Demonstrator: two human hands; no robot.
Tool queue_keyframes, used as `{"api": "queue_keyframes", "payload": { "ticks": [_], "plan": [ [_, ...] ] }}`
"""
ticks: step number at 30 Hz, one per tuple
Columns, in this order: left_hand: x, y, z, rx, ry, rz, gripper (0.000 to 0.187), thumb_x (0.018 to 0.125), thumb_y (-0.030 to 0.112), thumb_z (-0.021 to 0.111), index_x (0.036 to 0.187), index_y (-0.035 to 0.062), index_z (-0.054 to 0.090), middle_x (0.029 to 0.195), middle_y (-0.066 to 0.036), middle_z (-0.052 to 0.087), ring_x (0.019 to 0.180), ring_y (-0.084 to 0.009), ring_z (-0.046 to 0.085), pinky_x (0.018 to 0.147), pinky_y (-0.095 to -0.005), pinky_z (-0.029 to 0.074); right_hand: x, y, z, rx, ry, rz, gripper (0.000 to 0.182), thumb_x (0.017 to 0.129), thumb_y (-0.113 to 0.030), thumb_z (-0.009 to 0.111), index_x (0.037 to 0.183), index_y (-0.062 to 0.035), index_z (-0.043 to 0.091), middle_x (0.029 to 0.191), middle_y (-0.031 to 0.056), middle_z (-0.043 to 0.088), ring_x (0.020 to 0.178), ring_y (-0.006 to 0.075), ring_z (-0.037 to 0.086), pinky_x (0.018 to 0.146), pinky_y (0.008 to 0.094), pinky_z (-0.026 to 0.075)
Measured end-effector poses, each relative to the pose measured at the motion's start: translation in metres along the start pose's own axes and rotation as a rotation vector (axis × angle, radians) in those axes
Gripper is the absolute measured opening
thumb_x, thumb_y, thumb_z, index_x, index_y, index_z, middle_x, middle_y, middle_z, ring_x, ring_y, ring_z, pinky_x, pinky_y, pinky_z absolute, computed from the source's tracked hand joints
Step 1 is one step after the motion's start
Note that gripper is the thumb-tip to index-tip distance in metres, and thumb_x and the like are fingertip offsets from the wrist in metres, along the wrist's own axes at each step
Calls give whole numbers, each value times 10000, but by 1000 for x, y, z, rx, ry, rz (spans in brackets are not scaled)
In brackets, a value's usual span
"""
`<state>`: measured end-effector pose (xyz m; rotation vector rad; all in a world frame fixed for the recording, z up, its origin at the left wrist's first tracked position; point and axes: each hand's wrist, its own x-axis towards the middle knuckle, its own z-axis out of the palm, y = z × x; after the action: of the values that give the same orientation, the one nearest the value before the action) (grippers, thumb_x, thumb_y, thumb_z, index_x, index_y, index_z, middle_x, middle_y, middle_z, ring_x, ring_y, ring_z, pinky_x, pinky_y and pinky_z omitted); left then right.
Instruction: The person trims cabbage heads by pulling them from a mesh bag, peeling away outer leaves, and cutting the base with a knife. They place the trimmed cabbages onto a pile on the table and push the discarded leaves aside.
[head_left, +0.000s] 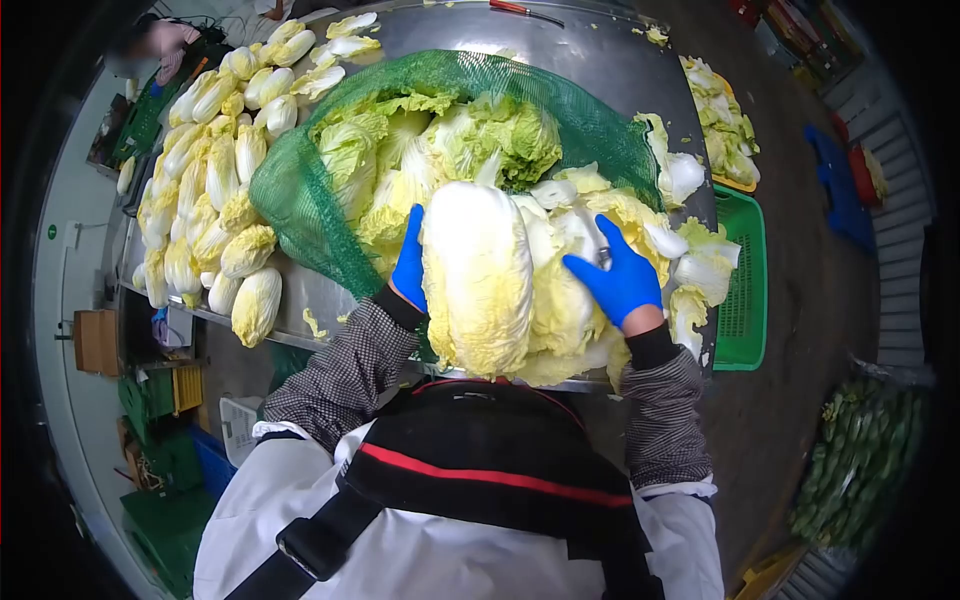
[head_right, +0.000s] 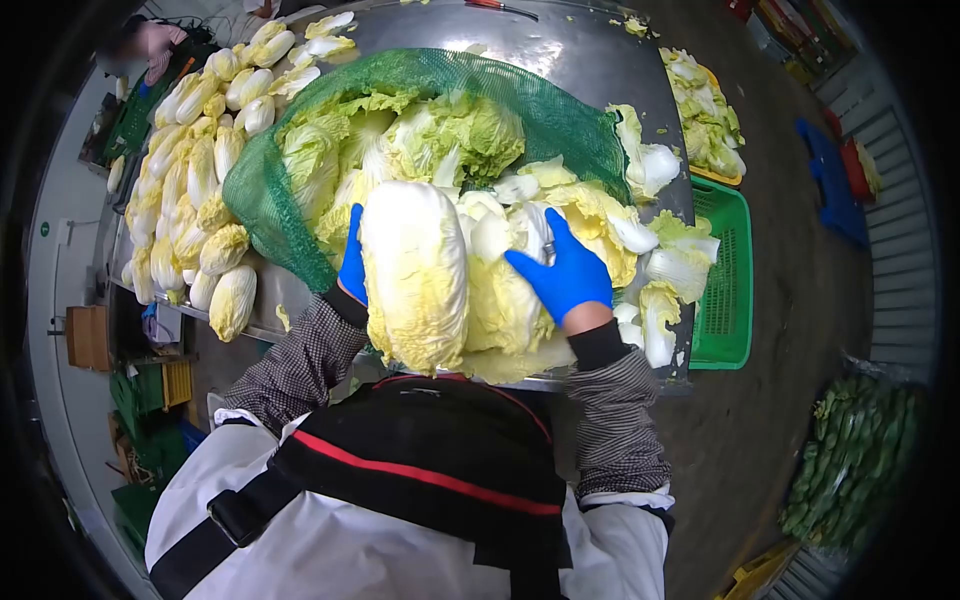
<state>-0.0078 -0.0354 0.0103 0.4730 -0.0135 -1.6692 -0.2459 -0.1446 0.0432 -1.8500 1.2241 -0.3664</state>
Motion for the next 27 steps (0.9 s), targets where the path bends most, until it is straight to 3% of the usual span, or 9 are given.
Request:
{"api": "queue_keyframes", "payload": {
  "ticks": [2, 5, 7, 8, 11, 12, 20, 22, 27],
  "plan": [
    [23, -18, -18, 21, -55, 163, 596, 908, 480, 367, 1325, 53, 351, 1290, -127, 454, 1150, -249, 470, 986, -382, 364, -3, -24, 7, -120, -8, -75, 738, 688, -430, 718, 1256, -57, 432, 960, 115, 595, 866, 205, 585, 804, 343, 460],
    [30, -27, -12, 49, -129, 487, 586, 925, 479, 316, 1328, 55, 347, 1295, -129, 451, 1139, -236, 479, 985, -368, 367, -6, -40, 15, 835, -409, 56, 615, 755, -367, 688, 1214, -29, 456, 800, 66, 555, 591, 113, 552, 470, 248, 461],
    [27, -5, 10, -33, -442, -105, 548, 933, 436, 337, 1320, 48, 355, 1271, -130, 473, 1118, -225, 497, 982, -362, 373, -6, -42, 18, 829, -296, -17, 551, 780, -325, 672, 1196, -28, 465, 742, 32, 515, 479, 70, 479, 363, 204, 384],
    [15, 3, 22, 157, -51, -47, 569, 925, 407, 375, 1343, 28, 303, 1317, -138, 420, 1160, -256, 466, 995, -387, 358, -8, -42, 17, 731, -236, -8, 553, 779, -323, 673, 1193, -22, 465, 746, 29, 516, 483, 74, 479, 375, 208, 396],
    [-5, -9, 23, 627, 77, -22, 612, 907, 453, 400, 1344, 36, 306, 1313, -136, 426, 1165, -264, 462, 997, -394, 356, -10, -40, 28, 574, -219, 56, 565, 759, -322, 685, 1198, -36, 473, 775, 18, 516, 518, 80, 490, 412, 224, 430],
    [-6, -9, 17, 340, 107, -123, 591, 914, 488, 341, 1327, 65, 350, 1281, -126, 462, 1135, -242, 486, 993, -389, 362, -11, -38, 29, 603, -262, 79, 584, 749, -336, 693, 1205, -44, 472, 781, 20, 518, 539, 82, 500, 419, 220, 431],
    [6, -7, -21, -250, -496, -16, 661, 897, 558, 283, 1342, 71, 327, 1332, -116, 407, 1201, -247, 421, 1020, -404, 322, -4, -34, 32, 438, -178, -26, 702, 710, -403, 714, 1239, -33, 440, 957, 103, 577, 850, 184, 554, 741, 297, 461],
    [-11, -5, 13, 170, -34, -57, 624, 903, 514, 340, 1325, 55, 344, 1311, -121, 429, 1185, -243, 440, 998, -407, 352, -5, -29, 30, 446, -199, -34, 685, 717, -386, 710, 1238, -34, 439, 933, 100, 575, 846, 185, 554, 745, 296, 462],
    [-27, -6, -6, 292, 237, -38, 579, 885, 397, 487, 1322, 46, 343, 1280, -131, 460, 1156, -252, 470, 984, -407, 370, -3, -17, 39, 325, -121, -127, 602, 746, -309, 691, 1224, -36, 446, 848, 71, 573, 767, 170, 562, 717, 280, 475]
  ]
}}
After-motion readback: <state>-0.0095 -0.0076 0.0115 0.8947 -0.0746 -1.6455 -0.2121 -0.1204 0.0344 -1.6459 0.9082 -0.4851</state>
